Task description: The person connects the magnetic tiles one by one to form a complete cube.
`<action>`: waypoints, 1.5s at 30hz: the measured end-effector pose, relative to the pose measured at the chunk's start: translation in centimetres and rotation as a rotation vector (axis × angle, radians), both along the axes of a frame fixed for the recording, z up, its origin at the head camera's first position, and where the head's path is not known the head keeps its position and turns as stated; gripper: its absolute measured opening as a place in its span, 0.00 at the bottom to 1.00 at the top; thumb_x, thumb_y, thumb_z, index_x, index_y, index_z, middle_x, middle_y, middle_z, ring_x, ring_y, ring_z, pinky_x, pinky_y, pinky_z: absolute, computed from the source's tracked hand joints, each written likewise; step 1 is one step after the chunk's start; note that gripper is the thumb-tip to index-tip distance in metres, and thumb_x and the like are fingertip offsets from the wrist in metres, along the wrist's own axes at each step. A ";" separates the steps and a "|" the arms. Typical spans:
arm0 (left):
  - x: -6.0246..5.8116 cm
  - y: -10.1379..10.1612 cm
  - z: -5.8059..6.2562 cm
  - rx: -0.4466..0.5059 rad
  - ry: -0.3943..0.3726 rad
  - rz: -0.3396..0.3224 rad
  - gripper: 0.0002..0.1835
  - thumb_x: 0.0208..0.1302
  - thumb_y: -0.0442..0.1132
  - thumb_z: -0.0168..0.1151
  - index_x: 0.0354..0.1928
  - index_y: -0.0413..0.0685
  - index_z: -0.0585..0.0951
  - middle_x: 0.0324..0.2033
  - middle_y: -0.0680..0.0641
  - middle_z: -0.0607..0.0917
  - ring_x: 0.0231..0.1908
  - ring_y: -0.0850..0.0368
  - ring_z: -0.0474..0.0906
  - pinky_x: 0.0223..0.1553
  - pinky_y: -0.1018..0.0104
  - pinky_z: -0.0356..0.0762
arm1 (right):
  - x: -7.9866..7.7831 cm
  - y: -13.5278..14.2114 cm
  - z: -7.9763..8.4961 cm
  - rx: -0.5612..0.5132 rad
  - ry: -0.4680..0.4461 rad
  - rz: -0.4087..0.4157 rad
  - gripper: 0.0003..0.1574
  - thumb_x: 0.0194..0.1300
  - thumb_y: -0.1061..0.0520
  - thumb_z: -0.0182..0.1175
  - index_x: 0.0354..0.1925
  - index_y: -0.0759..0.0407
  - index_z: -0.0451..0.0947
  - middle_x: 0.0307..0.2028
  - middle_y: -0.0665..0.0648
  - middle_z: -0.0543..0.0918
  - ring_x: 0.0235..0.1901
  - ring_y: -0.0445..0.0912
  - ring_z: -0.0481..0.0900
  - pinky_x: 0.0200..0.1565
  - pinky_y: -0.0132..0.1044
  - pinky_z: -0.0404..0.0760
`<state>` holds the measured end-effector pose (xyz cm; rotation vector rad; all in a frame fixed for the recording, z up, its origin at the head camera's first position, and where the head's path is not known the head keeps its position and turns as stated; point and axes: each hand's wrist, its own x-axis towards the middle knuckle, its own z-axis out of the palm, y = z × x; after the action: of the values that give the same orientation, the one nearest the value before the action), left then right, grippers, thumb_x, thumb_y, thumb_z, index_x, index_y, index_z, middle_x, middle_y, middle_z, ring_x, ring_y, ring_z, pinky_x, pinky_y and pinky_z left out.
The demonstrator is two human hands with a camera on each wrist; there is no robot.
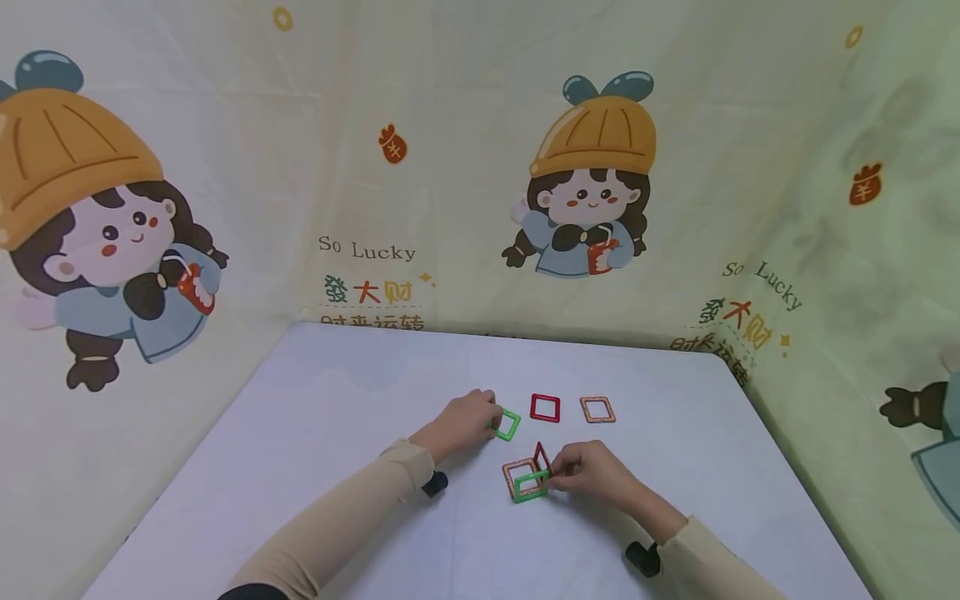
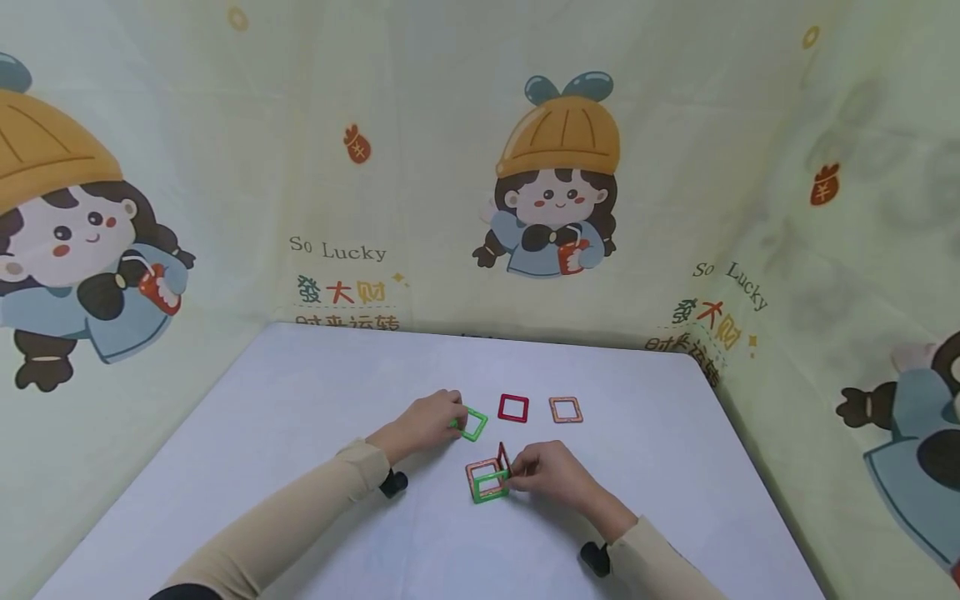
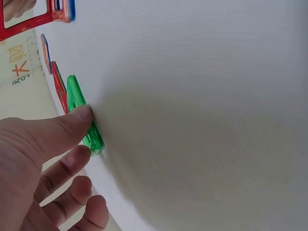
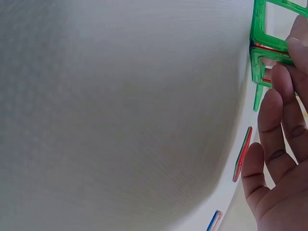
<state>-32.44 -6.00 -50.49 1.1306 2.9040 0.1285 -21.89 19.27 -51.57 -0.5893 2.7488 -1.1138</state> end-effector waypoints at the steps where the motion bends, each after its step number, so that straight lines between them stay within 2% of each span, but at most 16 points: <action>1: 0.0 0.0 0.0 -0.001 0.003 -0.001 0.03 0.66 0.44 0.72 0.36 0.59 0.86 0.43 0.55 0.80 0.42 0.60 0.74 0.40 0.67 0.78 | 0.0 0.0 0.0 0.001 0.005 0.002 0.04 0.58 0.53 0.77 0.33 0.46 0.90 0.30 0.39 0.87 0.32 0.34 0.75 0.36 0.30 0.76; 7: -0.2 -0.1 0.4 0.005 0.025 -0.009 0.02 0.69 0.44 0.70 0.40 0.58 0.86 0.44 0.55 0.82 0.43 0.60 0.74 0.42 0.67 0.78 | 0.1 0.0 0.2 0.018 0.010 0.010 0.04 0.58 0.52 0.77 0.33 0.44 0.90 0.30 0.38 0.85 0.31 0.34 0.74 0.35 0.29 0.75; 17: -0.5 -0.2 1.9 0.061 0.073 0.003 0.05 0.72 0.44 0.66 0.43 0.57 0.89 0.44 0.55 0.83 0.44 0.59 0.75 0.40 0.65 0.80 | 0.2 0.0 0.6 0.045 0.008 0.017 0.05 0.58 0.50 0.78 0.32 0.43 0.89 0.28 0.38 0.85 0.29 0.33 0.73 0.33 0.29 0.74; 30: 0.4 -0.4 2.8 0.109 0.090 0.005 0.07 0.74 0.46 0.65 0.42 0.55 0.89 0.43 0.54 0.84 0.42 0.60 0.77 0.40 0.66 0.80 | 0.2 0.2 0.8 0.057 0.060 0.044 0.07 0.56 0.50 0.79 0.28 0.44 0.88 0.26 0.37 0.84 0.27 0.31 0.72 0.30 0.29 0.73; 35: 0.6 -0.5 2.8 0.180 0.026 0.001 0.07 0.73 0.44 0.66 0.42 0.51 0.89 0.42 0.53 0.83 0.37 0.63 0.79 0.42 0.68 0.80 | 0.2 0.1 0.8 0.038 0.051 0.050 0.06 0.56 0.51 0.79 0.28 0.47 0.89 0.26 0.39 0.85 0.27 0.32 0.72 0.30 0.29 0.73; 41: 1.5 -0.5 2.9 0.265 -0.083 0.023 0.06 0.72 0.42 0.67 0.41 0.50 0.90 0.40 0.54 0.83 0.36 0.66 0.78 0.39 0.72 0.78 | 0.3 -0.1 0.7 0.051 0.042 0.040 0.06 0.56 0.50 0.79 0.29 0.45 0.90 0.27 0.37 0.85 0.28 0.32 0.74 0.31 0.28 0.74; 45: 2.1 -0.2 3.2 0.288 -0.096 0.005 0.06 0.71 0.41 0.68 0.40 0.49 0.90 0.38 0.55 0.82 0.35 0.67 0.77 0.38 0.74 0.78 | 0.3 0.1 0.9 0.063 0.049 0.033 0.06 0.56 0.50 0.79 0.28 0.43 0.89 0.26 0.36 0.84 0.27 0.31 0.74 0.31 0.28 0.74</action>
<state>-30.30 -6.17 -47.33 1.1150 2.8667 0.6013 -21.59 19.34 -50.71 -0.6596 2.7926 -1.0145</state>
